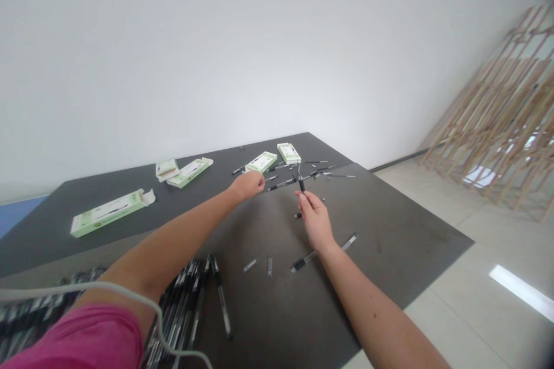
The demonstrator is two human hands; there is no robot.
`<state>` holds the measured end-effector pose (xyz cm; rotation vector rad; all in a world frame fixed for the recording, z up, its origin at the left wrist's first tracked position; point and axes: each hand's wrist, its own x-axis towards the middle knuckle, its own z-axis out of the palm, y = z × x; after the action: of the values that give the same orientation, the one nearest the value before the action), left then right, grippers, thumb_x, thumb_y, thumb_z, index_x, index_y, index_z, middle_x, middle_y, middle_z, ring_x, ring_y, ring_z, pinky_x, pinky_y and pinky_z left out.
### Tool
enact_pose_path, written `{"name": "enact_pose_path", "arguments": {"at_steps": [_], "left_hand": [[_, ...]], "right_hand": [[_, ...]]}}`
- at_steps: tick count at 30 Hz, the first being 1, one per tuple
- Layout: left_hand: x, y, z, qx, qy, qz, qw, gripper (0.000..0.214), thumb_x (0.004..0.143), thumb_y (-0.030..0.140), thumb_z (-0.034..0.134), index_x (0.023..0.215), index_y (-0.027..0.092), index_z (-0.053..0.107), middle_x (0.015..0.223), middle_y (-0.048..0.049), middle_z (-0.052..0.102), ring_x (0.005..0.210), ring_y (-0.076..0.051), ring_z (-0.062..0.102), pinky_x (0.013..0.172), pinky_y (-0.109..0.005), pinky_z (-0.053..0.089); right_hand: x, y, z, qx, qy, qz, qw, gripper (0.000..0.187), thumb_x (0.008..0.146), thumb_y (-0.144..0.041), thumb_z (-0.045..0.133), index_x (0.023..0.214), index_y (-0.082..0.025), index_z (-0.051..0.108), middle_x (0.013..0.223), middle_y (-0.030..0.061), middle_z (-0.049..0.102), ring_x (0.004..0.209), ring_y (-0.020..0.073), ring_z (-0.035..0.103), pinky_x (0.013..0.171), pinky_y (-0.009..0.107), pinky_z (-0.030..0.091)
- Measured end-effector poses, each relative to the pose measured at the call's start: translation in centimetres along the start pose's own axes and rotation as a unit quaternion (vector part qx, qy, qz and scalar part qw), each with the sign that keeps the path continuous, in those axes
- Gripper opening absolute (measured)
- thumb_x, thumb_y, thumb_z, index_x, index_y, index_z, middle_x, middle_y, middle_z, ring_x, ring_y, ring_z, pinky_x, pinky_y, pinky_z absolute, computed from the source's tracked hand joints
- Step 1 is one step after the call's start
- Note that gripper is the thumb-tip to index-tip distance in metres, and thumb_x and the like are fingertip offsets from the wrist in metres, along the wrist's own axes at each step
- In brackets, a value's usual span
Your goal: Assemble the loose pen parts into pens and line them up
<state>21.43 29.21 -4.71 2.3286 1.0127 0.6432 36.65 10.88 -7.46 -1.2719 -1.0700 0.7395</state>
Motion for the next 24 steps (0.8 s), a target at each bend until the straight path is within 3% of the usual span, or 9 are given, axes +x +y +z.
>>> {"name": "enact_pose_path", "arguments": {"at_steps": [3, 6, 13, 18, 24], "left_hand": [[-1.6, 2.4, -0.5, -0.130, 0.056, -0.039, 0.989, 0.016, 0.074, 0.032, 0.056, 0.070, 0.017, 0.061, 0.068, -0.0041, 0.061, 0.075, -0.019, 0.059, 0.075, -0.030, 0.046], [-4.2, 4.8, -0.6, -0.268, 0.089, -0.078, 0.956, 0.024, 0.080, 0.038, 0.047, 0.083, 0.016, 0.059, 0.075, -0.0030, 0.060, 0.072, -0.013, 0.058, 0.073, -0.027, 0.048], [-9.9, 8.0, -0.4, -0.447, 0.105, -0.132, 0.879, 0.023, 0.074, 0.039, 0.061, 0.078, 0.016, 0.056, 0.075, -0.0009, 0.056, 0.068, -0.009, 0.055, 0.069, -0.023, 0.047], [-11.0, 8.7, -0.4, -0.555, 0.106, -0.172, 0.807, 0.020, 0.069, 0.031, 0.071, 0.079, 0.017, 0.060, 0.075, 0.0015, 0.057, 0.068, -0.007, 0.055, 0.069, -0.021, 0.045], [-10.7, 8.7, -0.3, -0.566, 0.115, -0.170, 0.799, 0.020, 0.069, 0.030, 0.072, 0.080, 0.017, 0.061, 0.078, 0.0021, 0.056, 0.070, -0.006, 0.054, 0.069, -0.020, 0.043]], "right_hand": [[-0.3, -0.2, 0.5, -0.032, 0.010, -0.052, 0.998, 0.035, 0.086, -0.047, 0.046, 0.098, -0.020, 0.065, 0.074, 0.0032, 0.055, 0.071, 0.0179, 0.050, 0.063, 0.028, 0.039], [-0.5, -0.3, 0.8, -0.059, -0.028, -0.068, 0.996, 0.031, 0.086, -0.043, 0.047, 0.096, -0.020, 0.066, 0.077, 0.0041, 0.059, 0.074, 0.0193, 0.053, 0.066, 0.030, 0.040], [-1.0, -0.1, 1.5, -0.092, -0.072, -0.099, 0.988, 0.030, 0.087, -0.040, 0.047, 0.098, -0.022, 0.068, 0.081, 0.0052, 0.064, 0.079, 0.0216, 0.057, 0.070, 0.032, 0.042], [-1.2, 0.2, 1.8, -0.115, -0.088, -0.115, 0.983, 0.029, 0.087, -0.039, 0.047, 0.099, -0.022, 0.068, 0.083, 0.0055, 0.066, 0.080, 0.0220, 0.058, 0.074, 0.033, 0.043], [-1.1, 0.5, 1.8, -0.131, -0.089, -0.132, 0.979, 0.027, 0.087, -0.035, 0.048, 0.097, -0.022, 0.069, 0.089, 0.0059, 0.069, 0.083, 0.0219, 0.061, 0.076, 0.033, 0.044]]}}
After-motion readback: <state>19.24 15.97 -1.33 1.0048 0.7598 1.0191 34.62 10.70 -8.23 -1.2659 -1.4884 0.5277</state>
